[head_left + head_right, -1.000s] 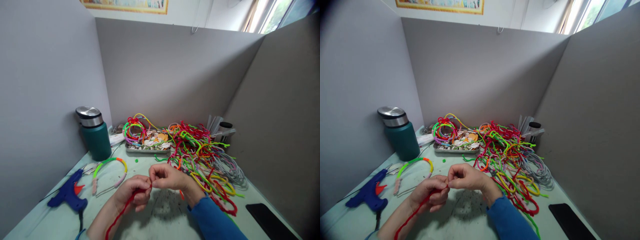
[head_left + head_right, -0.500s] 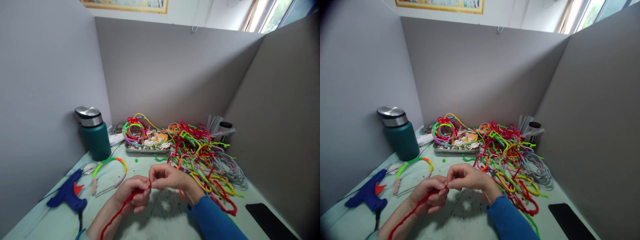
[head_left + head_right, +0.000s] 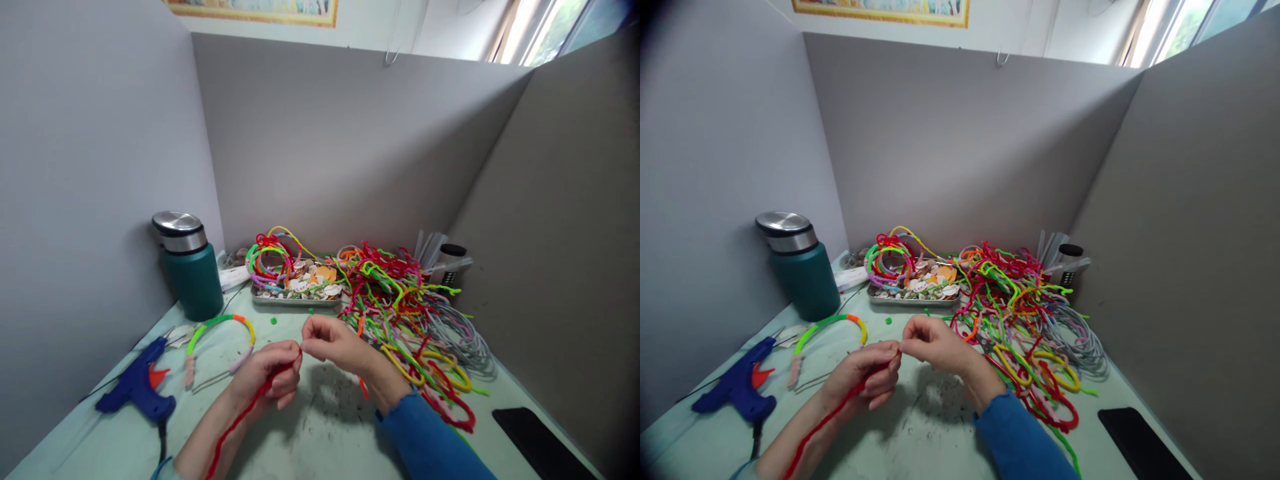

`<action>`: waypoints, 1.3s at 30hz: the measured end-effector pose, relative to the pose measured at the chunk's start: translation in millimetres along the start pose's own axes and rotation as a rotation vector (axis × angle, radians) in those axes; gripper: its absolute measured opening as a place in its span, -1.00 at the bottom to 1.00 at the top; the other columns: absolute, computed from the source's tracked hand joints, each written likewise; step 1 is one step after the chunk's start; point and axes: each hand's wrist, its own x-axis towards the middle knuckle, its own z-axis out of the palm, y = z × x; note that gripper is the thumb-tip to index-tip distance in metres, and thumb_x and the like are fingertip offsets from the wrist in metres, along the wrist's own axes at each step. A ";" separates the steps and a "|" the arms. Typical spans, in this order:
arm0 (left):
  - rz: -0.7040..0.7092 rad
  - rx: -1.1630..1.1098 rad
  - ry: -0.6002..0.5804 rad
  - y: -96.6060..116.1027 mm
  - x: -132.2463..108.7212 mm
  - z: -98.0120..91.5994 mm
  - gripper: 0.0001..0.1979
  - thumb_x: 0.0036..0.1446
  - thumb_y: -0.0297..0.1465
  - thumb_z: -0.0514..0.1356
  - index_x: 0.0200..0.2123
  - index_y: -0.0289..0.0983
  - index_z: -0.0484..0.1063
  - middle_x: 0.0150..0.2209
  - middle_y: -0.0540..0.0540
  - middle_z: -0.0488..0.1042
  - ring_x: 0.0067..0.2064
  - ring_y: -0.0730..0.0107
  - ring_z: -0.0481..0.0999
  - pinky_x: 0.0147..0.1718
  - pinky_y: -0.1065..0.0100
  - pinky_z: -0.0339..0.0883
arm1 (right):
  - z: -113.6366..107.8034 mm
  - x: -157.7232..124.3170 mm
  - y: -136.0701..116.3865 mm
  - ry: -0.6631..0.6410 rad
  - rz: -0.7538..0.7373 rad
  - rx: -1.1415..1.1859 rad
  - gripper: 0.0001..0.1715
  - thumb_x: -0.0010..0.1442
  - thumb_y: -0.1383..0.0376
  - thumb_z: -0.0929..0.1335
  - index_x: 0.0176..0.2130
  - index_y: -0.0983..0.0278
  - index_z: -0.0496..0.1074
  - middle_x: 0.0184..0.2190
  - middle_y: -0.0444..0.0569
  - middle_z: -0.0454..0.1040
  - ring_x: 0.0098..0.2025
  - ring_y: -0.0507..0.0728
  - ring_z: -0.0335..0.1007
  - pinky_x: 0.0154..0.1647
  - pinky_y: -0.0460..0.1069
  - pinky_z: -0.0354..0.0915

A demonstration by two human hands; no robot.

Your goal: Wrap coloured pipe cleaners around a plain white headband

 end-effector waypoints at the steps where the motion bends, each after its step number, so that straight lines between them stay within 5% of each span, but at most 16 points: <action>1: 0.022 0.032 0.028 -0.1 0.9 0.1 -0.81 0.08 -0.41 0.05 -0.54 -0.30 0.33 -0.81 0.18 -0.01 -0.76 0.63 -0.15 -0.79 0.53 0.08 | 0.4 1.7 2.0 0.049 0.000 -0.031 -0.80 0.03 0.25 0.35 -0.47 0.31 0.26 -0.66 -0.27 0.14 -0.61 -0.08 -0.02 -0.61 -0.15 -0.06; 8: 0.109 0.290 0.288 -4.5 10.3 -1.3 -0.76 0.05 -0.21 0.15 -0.41 -0.29 0.32 -0.83 0.23 0.02 -0.78 0.64 -0.11 -0.77 0.51 0.15 | -2.1 10.5 19.8 0.313 -0.025 -0.280 -0.88 0.04 0.32 0.31 -0.48 0.30 0.28 -0.62 -0.23 0.19 -0.58 -0.06 0.03 -0.59 -0.14 -0.02; 13: 0.048 0.325 0.277 -4.3 11.4 -1.4 -0.69 0.01 -0.17 0.17 -0.36 -0.33 0.33 -0.84 0.21 0.12 -0.81 0.65 -0.03 -0.73 0.48 0.22 | -6.0 13.0 20.5 0.401 -0.014 -0.131 -0.83 0.05 0.26 0.32 -0.50 0.30 0.26 -0.66 -0.26 0.14 -0.61 -0.07 0.00 -0.61 -0.14 -0.04; 18: 0.061 0.263 0.285 -3.1 10.7 -2.9 -0.64 -0.02 -0.14 0.19 -0.31 -0.33 0.33 -0.87 0.25 0.07 -0.84 0.65 -0.11 -0.83 0.52 0.08 | -3.1 10.6 15.9 0.262 0.055 -0.008 -0.71 0.06 0.15 0.35 -0.27 0.30 0.34 -0.63 -0.24 0.24 -0.62 -0.06 0.08 -0.63 -0.14 -0.01; 23: 0.073 0.262 0.263 -4.2 10.9 -1.8 -0.63 0.00 -0.12 0.17 -0.32 -0.33 0.36 -0.90 0.26 0.01 -0.84 0.63 -0.14 -0.83 0.52 0.07 | 6.7 12.6 21.1 0.202 0.019 0.005 -0.75 0.07 0.17 0.33 -0.47 0.31 0.33 -0.60 -0.19 0.30 -0.61 -0.07 0.09 -0.59 -0.14 0.02; 29: 0.056 0.279 0.272 -8.9 10.4 0.0 -0.63 0.04 -0.14 0.14 -0.26 -0.35 0.39 -0.82 0.23 0.08 -0.79 0.64 -0.09 -0.73 0.48 0.20 | 8.6 16.9 26.1 0.438 0.023 0.008 -0.77 0.06 0.22 0.31 -0.54 0.28 0.26 -0.73 -0.28 0.16 -0.66 -0.07 0.01 -0.64 -0.15 -0.04; 33: 0.052 0.328 0.244 -10.5 8.4 1.8 -0.62 0.07 -0.15 0.13 -0.19 -0.34 0.38 -0.83 0.26 -0.05 -0.76 0.62 -0.20 -0.81 0.54 -0.01 | 7.7 17.7 25.3 0.464 0.049 0.135 -0.79 0.03 0.26 0.31 -0.56 0.29 0.24 -0.74 -0.28 0.15 -0.68 -0.08 0.02 -0.66 -0.15 -0.04; 39: 0.012 0.282 0.274 -7.8 6.5 8.6 -0.62 0.08 -0.15 0.12 -0.16 -0.33 0.37 -0.76 0.22 0.00 -0.70 0.62 -0.21 -0.79 0.55 -0.19 | 1.3 20.8 28.8 0.601 0.028 0.279 -0.78 -0.01 0.26 0.33 -0.57 0.27 0.22 -0.78 -0.31 0.11 -0.72 -0.09 -0.03 -0.69 -0.15 -0.04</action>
